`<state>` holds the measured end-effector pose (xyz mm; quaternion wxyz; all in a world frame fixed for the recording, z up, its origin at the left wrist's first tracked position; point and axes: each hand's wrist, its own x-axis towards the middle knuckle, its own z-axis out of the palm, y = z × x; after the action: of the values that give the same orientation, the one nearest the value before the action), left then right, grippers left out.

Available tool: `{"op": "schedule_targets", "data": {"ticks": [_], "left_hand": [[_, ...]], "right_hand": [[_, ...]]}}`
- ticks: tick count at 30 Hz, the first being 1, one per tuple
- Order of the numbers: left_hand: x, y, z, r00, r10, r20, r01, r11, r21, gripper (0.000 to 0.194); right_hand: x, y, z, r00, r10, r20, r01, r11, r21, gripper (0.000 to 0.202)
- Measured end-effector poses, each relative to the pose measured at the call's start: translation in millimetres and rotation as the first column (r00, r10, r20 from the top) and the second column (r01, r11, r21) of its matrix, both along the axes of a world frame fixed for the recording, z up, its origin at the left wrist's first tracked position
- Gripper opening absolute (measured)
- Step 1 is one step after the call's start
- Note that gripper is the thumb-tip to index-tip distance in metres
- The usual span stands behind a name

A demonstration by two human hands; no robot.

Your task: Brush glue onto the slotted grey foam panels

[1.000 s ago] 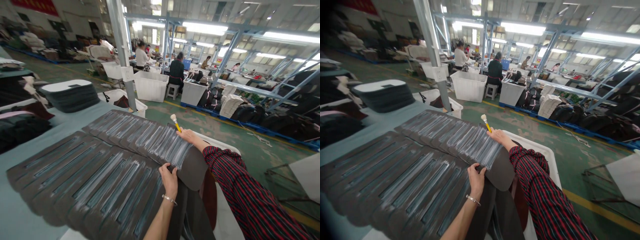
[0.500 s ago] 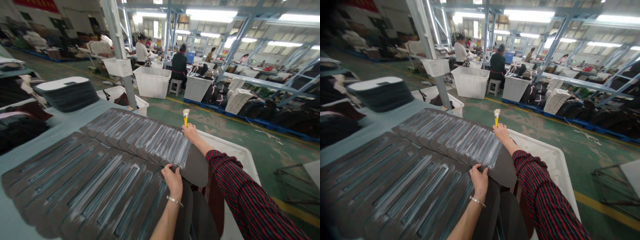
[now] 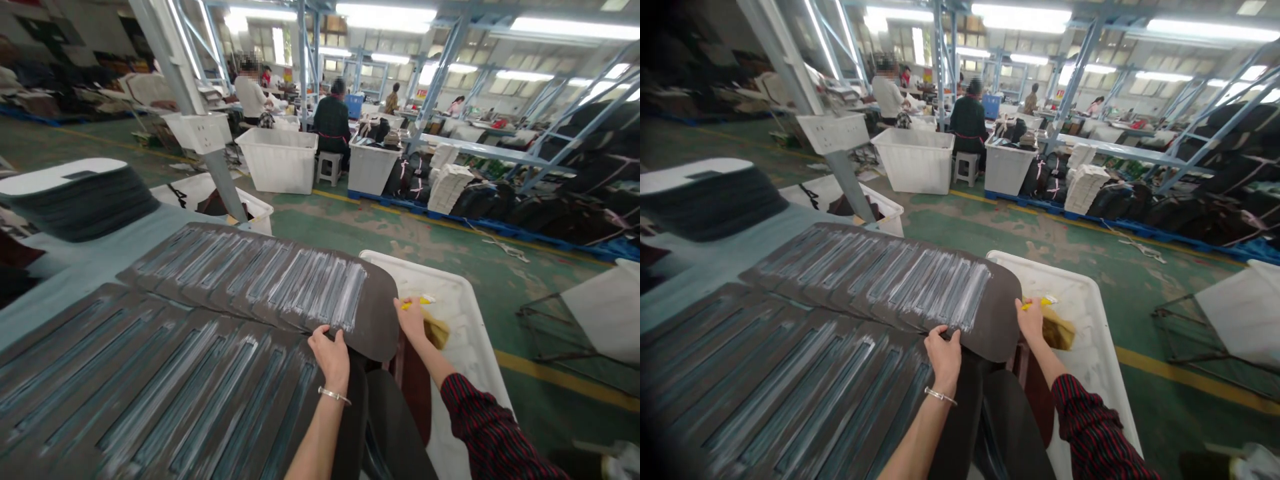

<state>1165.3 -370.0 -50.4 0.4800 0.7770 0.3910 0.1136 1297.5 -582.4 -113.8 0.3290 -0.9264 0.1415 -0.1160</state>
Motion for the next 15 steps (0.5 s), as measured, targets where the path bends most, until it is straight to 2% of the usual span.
{"op": "schedule_targets", "data": {"ticks": [5,10,15], "left_hand": [[-6.3,2.6,11.3,0.994,-0.071,-0.081,0.073,0.997,0.023,0.028],[-18.4,8.8,21.1,0.98,-0.128,-0.151,0.139,0.988,0.065,0.033],[-27.0,9.5,21.8,0.955,-0.257,-0.148,0.277,0.951,0.137,0.028]], "right_hand": [[-3.5,6.6,-7.0,1.0,-0.019,-0.009,0.019,0.993,0.116,0.034],[-7.7,3.1,-6.4,0.999,-0.043,-0.027,0.046,0.989,0.14,0.031],[-9.5,-1.1,-12.5,1.0,-0.005,-0.029,0.01,0.983,0.186,0.026]]}}
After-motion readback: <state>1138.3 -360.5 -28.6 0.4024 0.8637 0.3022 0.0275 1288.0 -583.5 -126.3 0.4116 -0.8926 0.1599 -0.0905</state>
